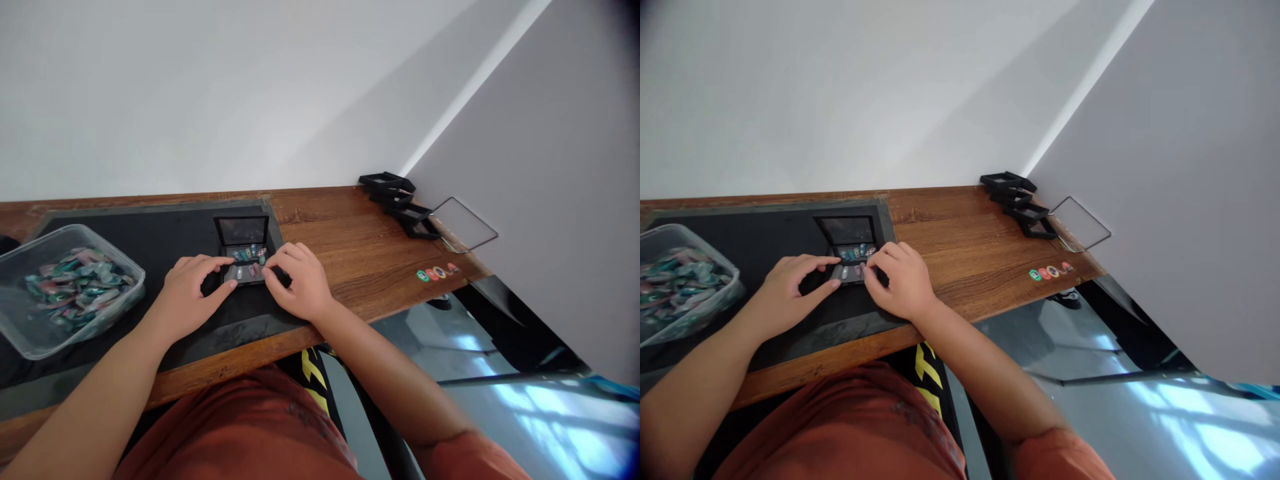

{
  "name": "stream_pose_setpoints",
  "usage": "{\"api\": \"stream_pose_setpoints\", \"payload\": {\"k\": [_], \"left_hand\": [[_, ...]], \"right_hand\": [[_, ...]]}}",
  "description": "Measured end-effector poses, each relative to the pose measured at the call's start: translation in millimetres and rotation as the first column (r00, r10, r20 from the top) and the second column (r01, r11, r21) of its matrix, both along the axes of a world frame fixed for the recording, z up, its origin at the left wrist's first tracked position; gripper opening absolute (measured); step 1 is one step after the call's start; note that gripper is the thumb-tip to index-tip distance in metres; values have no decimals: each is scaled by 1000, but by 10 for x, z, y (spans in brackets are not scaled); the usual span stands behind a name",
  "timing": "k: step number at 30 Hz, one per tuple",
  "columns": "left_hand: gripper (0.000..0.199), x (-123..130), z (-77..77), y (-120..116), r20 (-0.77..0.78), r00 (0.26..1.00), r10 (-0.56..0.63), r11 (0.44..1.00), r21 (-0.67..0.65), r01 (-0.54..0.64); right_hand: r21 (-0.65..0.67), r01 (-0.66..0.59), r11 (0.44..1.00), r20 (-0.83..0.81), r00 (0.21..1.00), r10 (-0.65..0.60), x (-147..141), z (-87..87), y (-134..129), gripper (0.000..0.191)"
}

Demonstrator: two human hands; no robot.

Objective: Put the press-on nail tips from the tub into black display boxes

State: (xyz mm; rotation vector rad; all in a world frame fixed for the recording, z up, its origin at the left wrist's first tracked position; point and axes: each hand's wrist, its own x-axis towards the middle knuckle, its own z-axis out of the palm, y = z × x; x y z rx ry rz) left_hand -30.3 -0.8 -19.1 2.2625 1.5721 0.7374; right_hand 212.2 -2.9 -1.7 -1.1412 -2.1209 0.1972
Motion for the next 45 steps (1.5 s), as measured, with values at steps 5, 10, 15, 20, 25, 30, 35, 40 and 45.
{"api": "stream_pose_setpoints", "payload": {"k": [5,10,15,20,25,30,35,40,45], "left_hand": [[45,-17,-2,-2,2,1000,-12,1000,11,12],[44,4,14,-10,-1,1000,-7,1000,-1,7],[44,7,34,-21,-9,1000,10,1000,-27,-10],[46,0,26,-11,-4,1000,15,999,-42,-15],[47,-14,14,-9,-8,1000,12,999,-37,-12],[48,-29,19,-1,-7,1000,7,999,-41,-7],[47,-31,13,8,-9,1000,6,999,-36,-6],[48,-39,-6,7,-18,1000,6,1000,-24,-6],[48,-34,-6,9,-30,1000,7,1000,-29,-8]], "right_hand": [[-68,63,996,-106,992,-70,103,-61,56,13],[-90,70,993,-118,990,-80,116,-132,103,14],[-145,59,988,-81,994,-71,81,-128,111,29],[-158,60,986,-14,998,-63,39,-121,122,28],[-160,75,984,46,997,-68,35,-141,127,29],[-170,69,983,16,998,-67,42,-142,122,26],[-174,78,982,17,997,-76,12,-127,129,30],[-182,71,981,66,996,-60,-15,-121,149,30],[-201,56,978,52,998,-46,-11,-108,147,29]]}}
